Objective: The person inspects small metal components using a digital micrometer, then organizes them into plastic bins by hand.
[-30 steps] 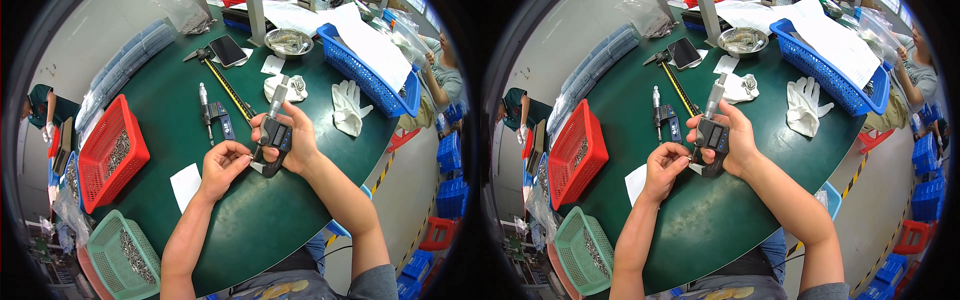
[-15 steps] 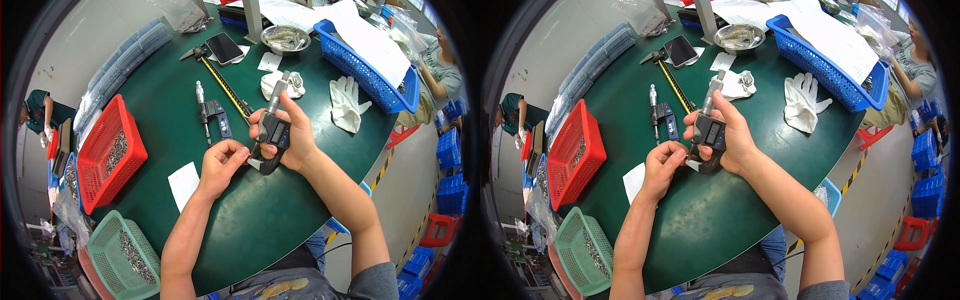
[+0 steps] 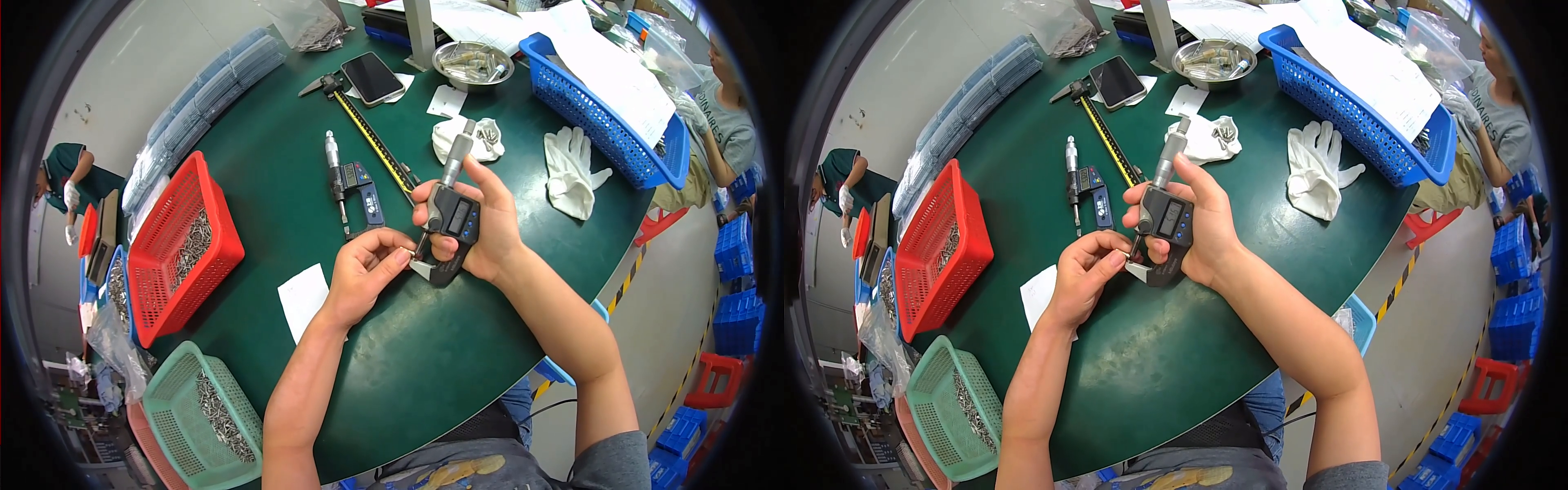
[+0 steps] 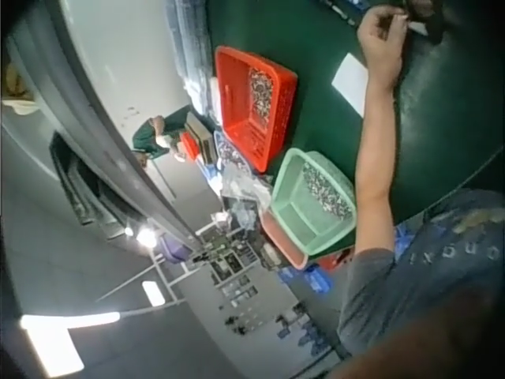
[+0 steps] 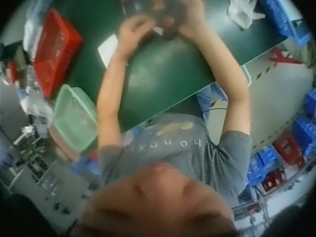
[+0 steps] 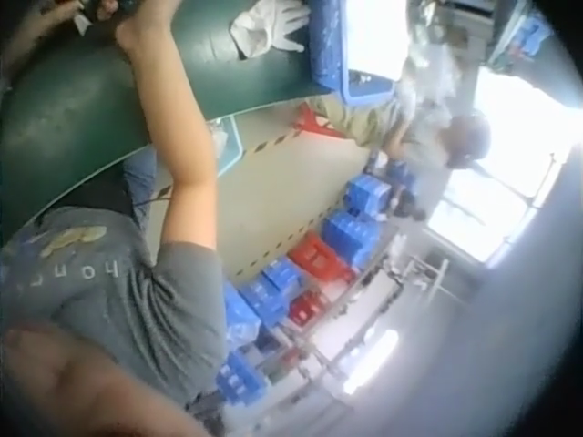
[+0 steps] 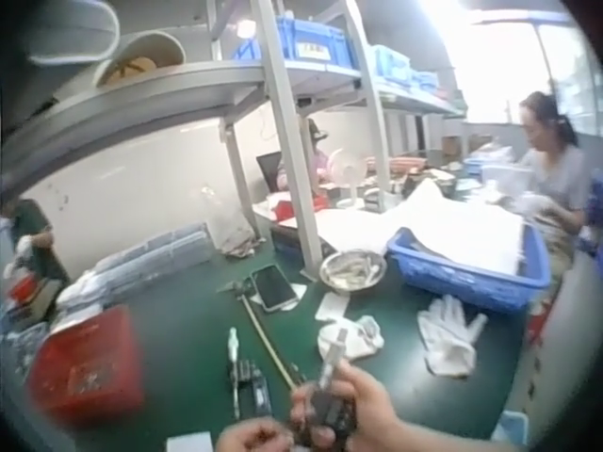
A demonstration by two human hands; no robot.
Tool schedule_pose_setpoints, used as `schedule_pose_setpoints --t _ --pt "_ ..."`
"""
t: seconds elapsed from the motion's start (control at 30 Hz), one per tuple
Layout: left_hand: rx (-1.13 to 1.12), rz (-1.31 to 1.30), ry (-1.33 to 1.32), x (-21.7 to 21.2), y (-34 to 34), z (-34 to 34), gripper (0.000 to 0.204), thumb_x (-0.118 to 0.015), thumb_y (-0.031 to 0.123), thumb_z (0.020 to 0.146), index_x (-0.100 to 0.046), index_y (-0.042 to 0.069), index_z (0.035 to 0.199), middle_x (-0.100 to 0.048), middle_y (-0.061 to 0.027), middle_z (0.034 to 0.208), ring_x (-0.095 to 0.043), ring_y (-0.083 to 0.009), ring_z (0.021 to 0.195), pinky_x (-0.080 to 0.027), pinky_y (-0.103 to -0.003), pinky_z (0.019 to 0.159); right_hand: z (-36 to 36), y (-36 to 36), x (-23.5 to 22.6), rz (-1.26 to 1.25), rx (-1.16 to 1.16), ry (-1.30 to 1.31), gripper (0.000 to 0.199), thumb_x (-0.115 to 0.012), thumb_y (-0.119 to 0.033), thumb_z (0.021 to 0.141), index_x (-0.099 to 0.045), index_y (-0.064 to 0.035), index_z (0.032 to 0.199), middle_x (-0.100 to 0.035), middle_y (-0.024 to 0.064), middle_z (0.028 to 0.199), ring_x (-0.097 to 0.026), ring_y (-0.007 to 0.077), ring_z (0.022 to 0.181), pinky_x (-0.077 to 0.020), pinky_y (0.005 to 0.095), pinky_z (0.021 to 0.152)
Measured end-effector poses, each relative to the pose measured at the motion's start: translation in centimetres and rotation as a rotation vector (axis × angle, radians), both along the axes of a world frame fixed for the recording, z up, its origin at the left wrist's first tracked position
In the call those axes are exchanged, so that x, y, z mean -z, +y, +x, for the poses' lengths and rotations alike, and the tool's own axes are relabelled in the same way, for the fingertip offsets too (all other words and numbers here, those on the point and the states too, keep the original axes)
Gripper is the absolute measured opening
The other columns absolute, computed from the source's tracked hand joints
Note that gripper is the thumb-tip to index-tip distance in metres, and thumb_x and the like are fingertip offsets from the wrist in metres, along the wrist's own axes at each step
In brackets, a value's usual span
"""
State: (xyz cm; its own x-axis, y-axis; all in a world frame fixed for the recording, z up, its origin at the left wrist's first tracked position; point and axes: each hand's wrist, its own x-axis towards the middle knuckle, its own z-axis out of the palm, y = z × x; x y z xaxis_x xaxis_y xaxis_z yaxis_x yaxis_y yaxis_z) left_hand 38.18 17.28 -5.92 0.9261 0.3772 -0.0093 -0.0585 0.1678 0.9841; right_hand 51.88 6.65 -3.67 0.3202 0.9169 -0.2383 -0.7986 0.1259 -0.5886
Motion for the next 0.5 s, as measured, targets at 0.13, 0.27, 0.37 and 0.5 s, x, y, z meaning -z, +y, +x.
schedule_pose_setpoints --t 0.13,0.27,0.37,0.5 --pt "0.005 0.012 0.009 0.1 0.06 0.04 0.014 -0.054 0.011 0.08 -0.053 -0.001 0.087 -0.054 -0.0023 0.08 -0.05 -0.0061 0.073 -0.04 -0.019 0.066 -0.09 0.09 0.08 -0.008 0.02 -0.042 0.058 -0.04 -0.058 0.075 -0.052 -0.0018 0.083 -0.055 0.0071 0.065 -0.044 0.0114 0.037 -0.0353 0.0219 0.038" --pt "0.014 -0.041 0.004 -0.2 0.0 0.08 0.017 -0.054 0.017 0.081 -0.052 0.0 0.084 -0.054 -0.0022 0.078 -0.049 -0.0059 0.07 -0.04 -0.019 0.065 -0.13 0.13 0.06 0.006 0.017 -0.032 0.056 -0.038 -0.056 0.077 -0.052 -0.0023 0.083 -0.055 0.0077 0.066 -0.043 0.0119 0.036 -0.0347 0.0216 0.037" --pt "0.025 0.044 0.06 0.39 0.3 0.03 0.018 -0.054 0.019 0.081 -0.052 0.001 0.082 -0.053 -0.0021 0.077 -0.048 -0.0059 0.07 -0.039 -0.019 0.064 -0.14 0.12 -0.01 0.008 0.013 -0.035 0.056 -0.038 -0.056 0.077 -0.052 -0.002 0.084 -0.056 0.0077 0.066 -0.043 0.0118 0.037 -0.0347 0.0216 0.037" --pt "0.011 0.02 0.059 0.42 0.22 0.03 0.017 -0.054 0.018 0.081 -0.052 0.001 0.082 -0.053 -0.0018 0.077 -0.048 -0.0056 0.07 -0.038 -0.019 0.064 -0.18 0.14 0.04 0.005 0.01 -0.04 0.057 -0.034 -0.055 0.079 -0.052 -0.0012 0.086 -0.055 0.0076 0.066 -0.043 0.0115 0.038 -0.0356 0.0218 0.038"
